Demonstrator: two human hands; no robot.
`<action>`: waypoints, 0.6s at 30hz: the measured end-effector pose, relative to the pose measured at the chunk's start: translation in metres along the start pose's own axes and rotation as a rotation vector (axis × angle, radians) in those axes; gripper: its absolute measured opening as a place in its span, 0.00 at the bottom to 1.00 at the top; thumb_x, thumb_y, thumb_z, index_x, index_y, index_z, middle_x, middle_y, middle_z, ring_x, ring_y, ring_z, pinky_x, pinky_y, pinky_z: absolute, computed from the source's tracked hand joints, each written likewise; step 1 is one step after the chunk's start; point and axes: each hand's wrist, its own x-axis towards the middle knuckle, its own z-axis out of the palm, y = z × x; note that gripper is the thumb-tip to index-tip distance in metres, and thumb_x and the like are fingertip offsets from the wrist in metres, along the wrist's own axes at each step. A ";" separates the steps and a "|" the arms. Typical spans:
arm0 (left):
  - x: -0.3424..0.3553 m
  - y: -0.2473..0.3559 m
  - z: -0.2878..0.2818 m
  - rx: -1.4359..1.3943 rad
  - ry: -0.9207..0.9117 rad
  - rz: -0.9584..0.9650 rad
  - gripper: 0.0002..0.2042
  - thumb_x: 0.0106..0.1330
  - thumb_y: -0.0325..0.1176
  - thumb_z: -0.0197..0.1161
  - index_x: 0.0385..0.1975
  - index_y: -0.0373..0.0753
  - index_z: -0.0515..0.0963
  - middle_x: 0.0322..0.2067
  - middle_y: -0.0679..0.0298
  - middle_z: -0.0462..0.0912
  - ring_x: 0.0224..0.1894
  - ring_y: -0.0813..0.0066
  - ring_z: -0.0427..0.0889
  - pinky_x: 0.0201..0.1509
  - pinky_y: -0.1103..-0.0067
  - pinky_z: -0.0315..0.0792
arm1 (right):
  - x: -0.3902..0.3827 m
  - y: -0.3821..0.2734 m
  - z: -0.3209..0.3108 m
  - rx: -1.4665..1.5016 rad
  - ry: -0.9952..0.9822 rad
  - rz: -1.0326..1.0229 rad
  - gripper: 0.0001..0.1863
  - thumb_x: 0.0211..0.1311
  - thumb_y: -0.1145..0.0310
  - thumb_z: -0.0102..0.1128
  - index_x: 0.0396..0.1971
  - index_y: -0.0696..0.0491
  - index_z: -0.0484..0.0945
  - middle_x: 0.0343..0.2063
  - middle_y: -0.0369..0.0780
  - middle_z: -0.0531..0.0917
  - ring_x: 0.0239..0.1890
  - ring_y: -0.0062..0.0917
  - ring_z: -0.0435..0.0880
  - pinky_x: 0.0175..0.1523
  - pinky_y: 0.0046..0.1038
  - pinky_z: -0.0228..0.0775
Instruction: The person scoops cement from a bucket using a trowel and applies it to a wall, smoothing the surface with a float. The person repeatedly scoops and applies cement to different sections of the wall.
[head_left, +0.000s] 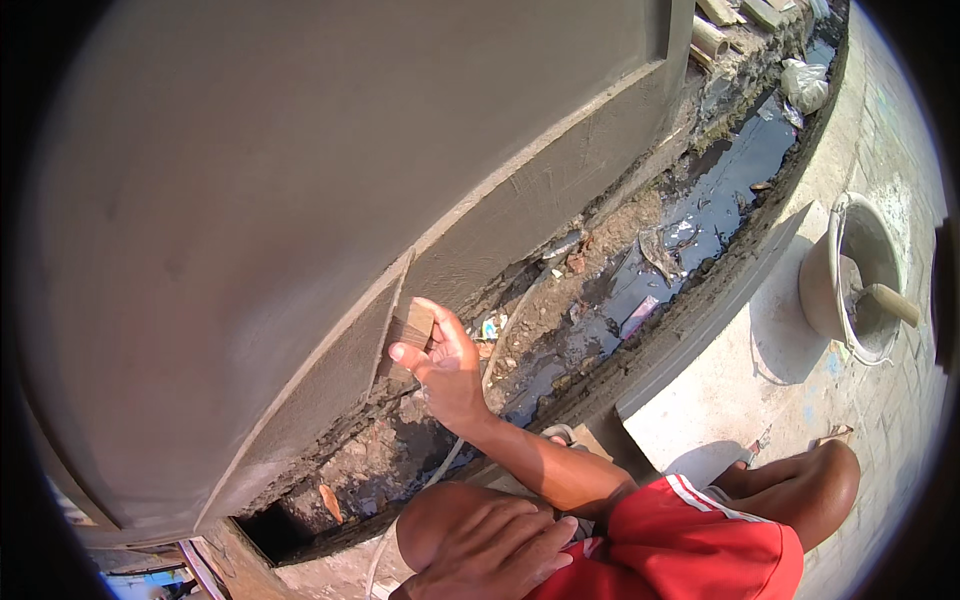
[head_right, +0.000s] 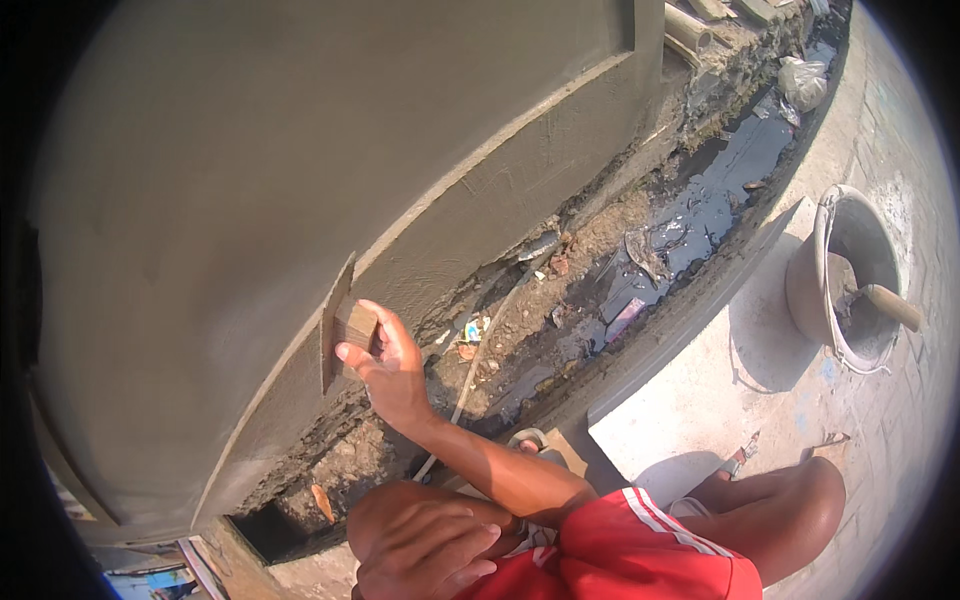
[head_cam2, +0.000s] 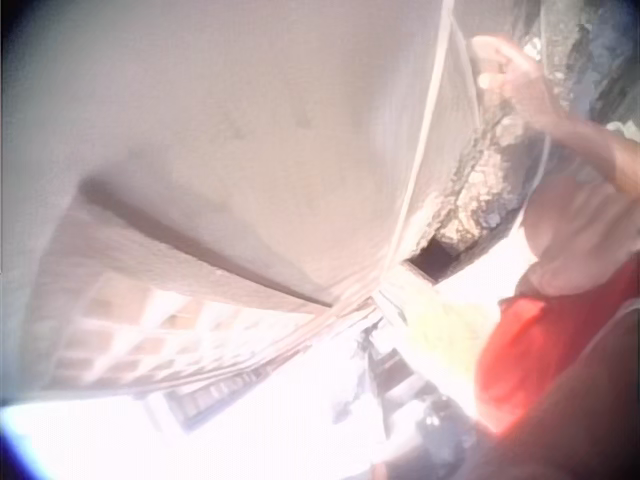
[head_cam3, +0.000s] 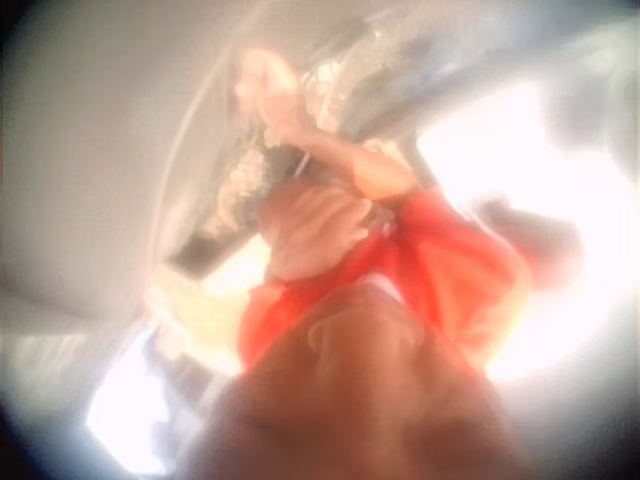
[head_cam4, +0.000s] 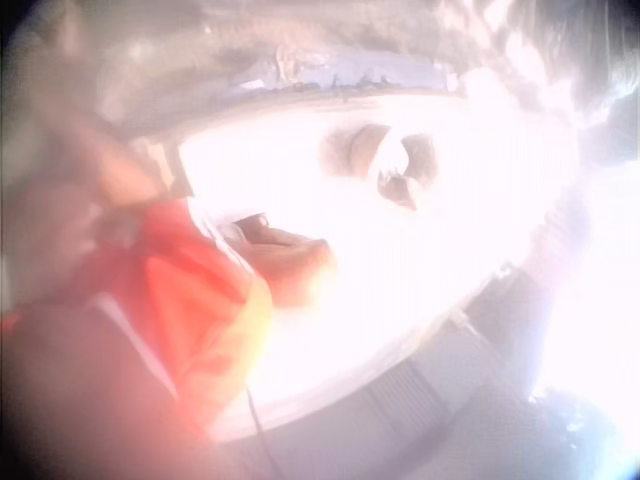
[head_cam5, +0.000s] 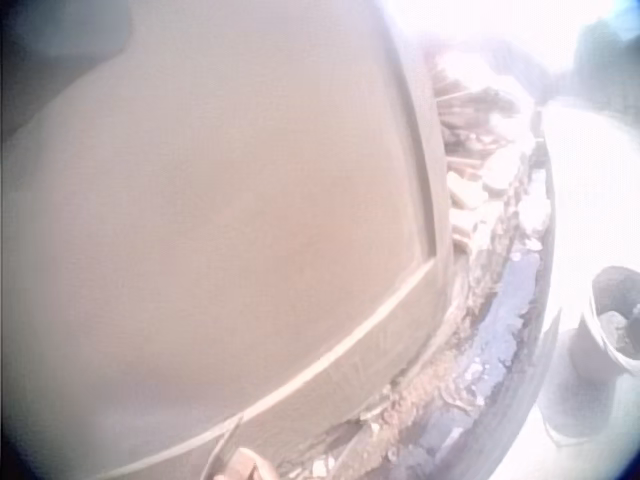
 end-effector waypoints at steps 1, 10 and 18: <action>-0.002 0.001 0.003 0.005 0.074 0.032 0.08 0.49 0.34 0.68 0.30 0.42 0.82 0.33 0.67 0.84 0.38 0.69 0.83 0.39 0.74 0.74 | 0.002 -0.018 -0.012 0.069 0.064 -0.037 0.35 0.63 0.70 0.63 0.66 0.60 0.56 0.49 0.41 0.75 0.51 0.23 0.74 0.57 0.25 0.67; 0.024 -0.018 0.000 -0.483 -0.471 -0.233 0.17 0.67 0.40 0.61 0.50 0.36 0.75 0.40 0.55 0.81 0.42 0.63 0.82 0.41 0.75 0.76 | 0.035 -0.205 -0.144 0.239 0.088 -0.117 0.30 0.69 0.62 0.55 0.65 0.59 0.60 0.58 0.41 0.74 0.59 0.30 0.74 0.63 0.36 0.66; 0.180 -0.065 0.042 -1.530 -0.511 -0.330 0.17 0.74 0.36 0.52 0.57 0.33 0.68 0.42 0.51 0.81 0.44 0.59 0.84 0.48 0.71 0.79 | 0.065 -0.362 -0.139 0.066 -0.286 -0.286 0.27 0.69 0.59 0.55 0.62 0.56 0.64 0.60 0.42 0.72 0.64 0.35 0.69 0.69 0.45 0.58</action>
